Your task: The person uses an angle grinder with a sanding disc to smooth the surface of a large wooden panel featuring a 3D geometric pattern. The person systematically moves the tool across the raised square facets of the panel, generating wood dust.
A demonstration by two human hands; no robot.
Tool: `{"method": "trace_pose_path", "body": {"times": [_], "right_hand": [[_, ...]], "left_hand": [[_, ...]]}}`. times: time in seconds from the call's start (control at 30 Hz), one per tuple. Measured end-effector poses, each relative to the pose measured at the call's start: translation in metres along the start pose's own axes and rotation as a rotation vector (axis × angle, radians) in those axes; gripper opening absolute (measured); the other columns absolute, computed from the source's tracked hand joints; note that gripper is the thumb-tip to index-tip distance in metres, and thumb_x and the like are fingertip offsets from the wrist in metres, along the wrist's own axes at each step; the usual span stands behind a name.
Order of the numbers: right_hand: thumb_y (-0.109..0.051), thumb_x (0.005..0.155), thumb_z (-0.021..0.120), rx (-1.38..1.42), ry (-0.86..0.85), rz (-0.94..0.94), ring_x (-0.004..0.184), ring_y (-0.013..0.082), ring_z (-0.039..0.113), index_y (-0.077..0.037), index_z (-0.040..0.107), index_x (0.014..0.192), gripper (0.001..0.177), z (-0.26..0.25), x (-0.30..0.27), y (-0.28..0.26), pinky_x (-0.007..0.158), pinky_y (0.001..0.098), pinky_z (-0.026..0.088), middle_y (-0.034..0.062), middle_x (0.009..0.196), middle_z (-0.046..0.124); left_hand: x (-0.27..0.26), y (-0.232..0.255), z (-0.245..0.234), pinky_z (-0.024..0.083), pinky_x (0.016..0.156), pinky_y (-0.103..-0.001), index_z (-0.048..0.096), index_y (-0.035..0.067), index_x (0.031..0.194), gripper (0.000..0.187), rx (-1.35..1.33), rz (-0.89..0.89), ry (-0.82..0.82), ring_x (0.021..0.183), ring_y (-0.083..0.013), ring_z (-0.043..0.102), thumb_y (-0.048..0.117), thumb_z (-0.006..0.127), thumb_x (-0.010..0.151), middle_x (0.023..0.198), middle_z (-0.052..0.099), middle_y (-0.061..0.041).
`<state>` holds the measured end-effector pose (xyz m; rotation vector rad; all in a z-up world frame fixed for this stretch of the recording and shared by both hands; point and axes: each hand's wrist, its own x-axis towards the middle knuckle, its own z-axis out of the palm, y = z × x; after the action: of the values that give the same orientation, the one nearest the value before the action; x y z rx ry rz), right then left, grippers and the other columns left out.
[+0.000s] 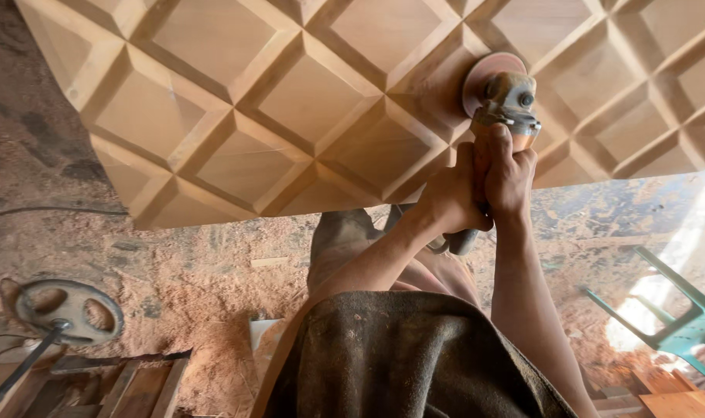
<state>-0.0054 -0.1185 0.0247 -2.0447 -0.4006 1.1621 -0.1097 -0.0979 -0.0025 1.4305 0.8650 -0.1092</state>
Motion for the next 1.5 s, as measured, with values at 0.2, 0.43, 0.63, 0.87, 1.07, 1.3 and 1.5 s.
{"method": "trace_pose_path", "body": {"times": [0.2, 0.43, 0.63, 0.87, 1.07, 1.3, 1.5], "right_hand": [[-0.037, 0.109, 0.053, -0.129, -0.07, -0.133, 0.05, 0.0084, 0.05, -0.009, 0.062, 0.072, 0.047, 0.006, 0.018, 0.009, 0.046, 0.0272, 0.039, -0.0002, 0.059, 0.056], [-0.034, 0.109, 0.051, 0.004, 0.023, -0.003, 0.047, 0.0084, 0.045, -0.008, 0.059, 0.068, 0.049, -0.022, -0.006, 0.012, 0.044, 0.0271, 0.035, -0.0008, 0.056, 0.053], [-0.037, 0.098, 0.065, -0.261, -0.047, 0.046, 0.061, 0.0138, 0.063, -0.001, 0.072, 0.086, 0.039, 0.028, -0.009, 0.013, 0.056, 0.0316, 0.052, 0.008, 0.067, 0.068], [-0.037, 0.096, 0.068, -0.243, -0.134, -0.13, 0.088, 0.0219, 0.073, 0.0, 0.066, 0.116, 0.043, 0.024, -0.022, 0.01, 0.081, 0.0379, 0.057, 0.0141, 0.097, 0.076], [-0.041, 0.1, 0.062, -0.24, 0.064, 0.105, 0.07, 0.0211, 0.068, -0.002, 0.075, 0.103, 0.041, -0.027, -0.024, 0.019, 0.066, 0.0377, 0.055, 0.012, 0.077, 0.071], [-0.041, 0.09, 0.071, -0.375, -0.093, -0.011, 0.088, 0.0342, 0.074, -0.001, 0.069, 0.113, 0.046, -0.006, -0.029, 0.011, 0.081, 0.0453, 0.056, 0.0211, 0.094, 0.075], [-0.038, 0.086, 0.071, -0.321, -0.124, -0.041, 0.096, 0.0362, 0.073, -0.003, 0.064, 0.125, 0.053, -0.033, -0.023, 0.001, 0.088, 0.0467, 0.054, 0.022, 0.102, 0.074]], "left_hand": [[0.002, -0.011, -0.017, 0.062, 0.075, -0.045, 0.031, -0.004, 0.133, 0.103, -0.057, -0.071, 0.03, 0.081, -0.0389, 0.074, 0.032, 0.087, 0.055, 0.102, 0.07, -0.022], [-0.002, 0.003, 0.025, 0.06, 0.078, -0.047, 0.033, -0.002, 0.134, 0.104, -0.009, -0.025, 0.011, 0.086, -0.0389, 0.073, 0.032, 0.087, 0.052, 0.101, 0.072, -0.022], [-0.029, -0.03, -0.005, 0.061, 0.081, -0.046, 0.029, -0.005, 0.141, 0.108, 0.033, -0.025, 0.178, 0.09, -0.0396, 0.074, 0.036, 0.086, 0.059, 0.104, 0.072, -0.025], [-0.043, -0.014, -0.003, 0.061, 0.08, -0.046, 0.028, -0.005, 0.142, 0.109, -0.062, -0.061, 0.153, 0.09, -0.0406, 0.074, 0.04, 0.086, 0.06, 0.104, 0.072, -0.026], [-0.019, 0.006, 0.031, 0.062, 0.079, -0.046, 0.028, -0.005, 0.142, 0.111, 0.01, -0.117, -0.045, 0.089, -0.0414, 0.074, 0.043, 0.087, 0.061, 0.104, 0.072, -0.027], [-0.039, -0.011, 0.043, 0.06, 0.092, -0.043, 0.035, 0.001, 0.142, 0.099, -0.062, 0.01, 0.167, 0.107, -0.0363, 0.072, 0.037, 0.088, 0.066, 0.119, 0.068, -0.02], [-0.03, -0.004, 0.061, 0.058, 0.097, -0.043, 0.045, 0.003, 0.14, 0.087, -0.129, 0.187, 0.225, 0.115, -0.0335, 0.07, 0.033, 0.089, 0.07, 0.124, 0.066, -0.017]]}}
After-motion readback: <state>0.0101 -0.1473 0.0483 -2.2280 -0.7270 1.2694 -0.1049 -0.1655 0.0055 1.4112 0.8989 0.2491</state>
